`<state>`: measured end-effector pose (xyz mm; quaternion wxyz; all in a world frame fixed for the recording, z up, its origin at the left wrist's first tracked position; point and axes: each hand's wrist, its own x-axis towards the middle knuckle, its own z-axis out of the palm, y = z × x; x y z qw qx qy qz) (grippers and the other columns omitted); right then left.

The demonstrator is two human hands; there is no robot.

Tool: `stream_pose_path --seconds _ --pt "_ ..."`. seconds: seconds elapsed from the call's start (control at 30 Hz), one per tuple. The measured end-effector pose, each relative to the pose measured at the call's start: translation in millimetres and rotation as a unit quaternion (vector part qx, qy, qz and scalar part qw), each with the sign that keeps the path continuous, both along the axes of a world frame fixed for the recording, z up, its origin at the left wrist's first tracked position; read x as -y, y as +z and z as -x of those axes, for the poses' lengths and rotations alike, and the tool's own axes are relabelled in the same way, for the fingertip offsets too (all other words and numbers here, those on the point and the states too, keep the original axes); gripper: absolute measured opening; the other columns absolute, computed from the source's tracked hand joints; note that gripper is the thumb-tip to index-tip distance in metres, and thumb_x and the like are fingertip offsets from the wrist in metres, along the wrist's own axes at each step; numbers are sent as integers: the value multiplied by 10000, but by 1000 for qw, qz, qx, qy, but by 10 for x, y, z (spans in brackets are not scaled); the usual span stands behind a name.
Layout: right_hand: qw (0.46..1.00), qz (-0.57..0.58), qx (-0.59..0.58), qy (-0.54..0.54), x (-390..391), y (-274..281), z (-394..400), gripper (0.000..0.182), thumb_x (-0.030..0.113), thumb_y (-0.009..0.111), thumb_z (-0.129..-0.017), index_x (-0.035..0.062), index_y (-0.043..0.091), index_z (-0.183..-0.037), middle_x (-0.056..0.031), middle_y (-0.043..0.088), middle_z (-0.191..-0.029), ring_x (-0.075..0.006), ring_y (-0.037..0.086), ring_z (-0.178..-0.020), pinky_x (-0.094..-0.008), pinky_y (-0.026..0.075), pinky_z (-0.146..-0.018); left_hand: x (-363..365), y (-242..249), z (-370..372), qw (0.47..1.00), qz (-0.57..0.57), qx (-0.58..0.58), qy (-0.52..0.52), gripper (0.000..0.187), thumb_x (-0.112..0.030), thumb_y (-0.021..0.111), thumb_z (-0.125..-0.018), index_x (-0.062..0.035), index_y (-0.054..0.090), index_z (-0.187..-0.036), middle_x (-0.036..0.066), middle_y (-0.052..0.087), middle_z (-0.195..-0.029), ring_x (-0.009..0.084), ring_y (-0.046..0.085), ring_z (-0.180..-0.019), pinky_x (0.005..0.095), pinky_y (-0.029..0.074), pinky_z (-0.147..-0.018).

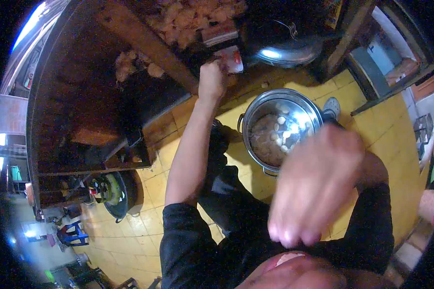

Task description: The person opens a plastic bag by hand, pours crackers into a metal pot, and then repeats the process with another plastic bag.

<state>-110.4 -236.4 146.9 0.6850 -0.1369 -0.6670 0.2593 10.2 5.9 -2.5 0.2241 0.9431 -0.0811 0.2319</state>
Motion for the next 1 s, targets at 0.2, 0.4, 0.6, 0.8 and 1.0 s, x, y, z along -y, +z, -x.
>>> stream_pose_path --seconds 0.2,0.4,0.6,0.8,1.0 --pt "672 199 228 -676 -260 -963 -938 135 122 628 -819 1 660 -869 -150 654 -930 -320 634 -882 -385 509 -791 138 253 216 992 83 10 -98 290 -26 652 -684 -14 684 -972 232 658 -919 381 638 -845 410 510 -775" --pt "538 282 259 -751 -452 -1372 -1317 139 91 629 -809 12 572 -909 -163 634 -906 -364 605 -863 -420 489 -722 257 235 246 994 4 40 -104 250 -95 700 -712 -43 686 -957 185 673 -916 349 657 -829 389 528 -752" --pt "526 332 247 -743 -540 -1439 -1426 131 79 609 -806 42 521 -894 -171 616 -797 -394 593 -767 -459 461 -643 227 158 206 996 27 47 -72 80 -60 647 -728 -28 635 -801 190 642 -834 362 632 -772 443 514 -693" --pt "570 313 214 -729 -498 -1411 -1491 111 53 589 -807 49 554 -913 -167 631 -804 -369 614 -782 -432 473 -653 285 164 211 1000 -1 12 -19 138 -50 639 -723 -86 638 -857 156 642 -871 346 629 -835 446 518 -697" --pt "595 297 154 -731 -470 -1447 -1589 95 34 569 -799 34 619 -880 -162 648 -850 -342 629 -823 -410 493 -727 307 67 164 997 -41 60 -37 239 -49 646 -702 -146 685 -917 112 650 -895 325 627 -853 418 527 -704"
